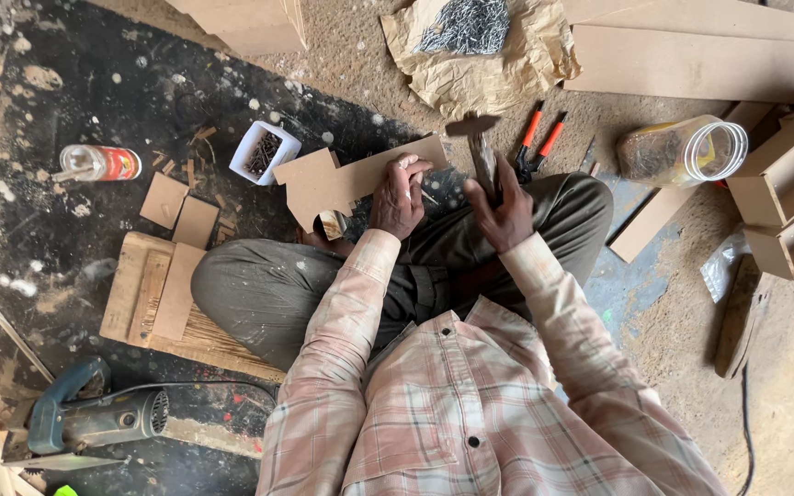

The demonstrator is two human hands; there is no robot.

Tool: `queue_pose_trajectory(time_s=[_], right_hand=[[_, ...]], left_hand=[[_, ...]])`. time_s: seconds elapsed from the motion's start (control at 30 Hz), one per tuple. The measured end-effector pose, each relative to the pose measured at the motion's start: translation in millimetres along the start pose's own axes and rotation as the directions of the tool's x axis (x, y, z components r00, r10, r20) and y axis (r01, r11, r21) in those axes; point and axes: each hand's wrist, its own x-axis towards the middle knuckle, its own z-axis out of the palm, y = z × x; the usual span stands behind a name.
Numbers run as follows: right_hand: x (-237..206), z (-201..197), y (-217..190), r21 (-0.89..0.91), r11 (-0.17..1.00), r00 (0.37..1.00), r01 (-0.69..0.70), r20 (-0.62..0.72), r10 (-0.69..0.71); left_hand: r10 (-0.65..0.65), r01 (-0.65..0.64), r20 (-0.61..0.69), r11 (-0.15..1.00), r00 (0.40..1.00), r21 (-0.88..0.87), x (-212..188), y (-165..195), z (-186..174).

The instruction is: The person sits on the floor and assembles small wooden boxes by hammering nails into pre-cut wooden pieces. They use a hammer and pliers to drive and adjust nails, occasionally flipping the pieces to work on different sides.

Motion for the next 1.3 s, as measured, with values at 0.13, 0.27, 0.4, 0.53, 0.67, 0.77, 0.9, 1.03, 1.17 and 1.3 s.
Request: queue_pose_trajectory(time_s=[0.13,0.27,0.4,0.53,0.67,0.77,0.9,1.03,1.17,1.3], right_hand=[[32,26,10,0.161,0.987,0.999,-0.021,-0.039,0.028],[49,37,16,0.185,0.973,0.990,-0.141,0.056,0.132],[49,42,14,0.323,0.933,0.988,-0.156,0.064,0.143],[48,42,8,0.332,0.912,0.970,-0.241,0.114,0.215],[48,41,6,0.378,0.873,0.951,-0.308,0.154,0.269],[49,42,10,0.344,0.918,0.979,-0.197,0.109,0.170],[47,46,19,0.397,0.876,0.961,-0.275,0.134,0.241],[47,51,32,0.305,0.939,0.986,-0.158,0.096,0.135],[40,41,40,0.114,0.993,1.000,-0.010,0.014,0.008],[11,6,30,-0.180,0.940,0.955,0.289,-0.019,-0.297]], left_hand=[[-0.056,0.058,0.024,0.994,0.998,-0.088,0,0,0],[-0.183,0.197,0.122,0.974,0.976,-0.114,2,1,-3],[0.050,-0.054,0.027,0.988,0.998,0.147,9,4,-9],[0.087,-0.096,0.041,0.853,0.995,0.513,18,0,-19],[0.043,-0.097,0.118,0.858,0.992,0.504,16,-4,-20],[0.074,-0.147,0.157,0.835,0.985,0.530,14,-7,-20],[0.126,-0.226,0.218,0.819,0.968,0.528,12,-12,-26],[0.088,-0.230,0.289,0.832,0.953,0.504,12,-13,-30],[0.072,-0.203,0.280,0.856,0.957,0.476,13,-12,-29],[0.048,-0.189,0.299,0.864,0.953,0.466,12,-12,-27]])
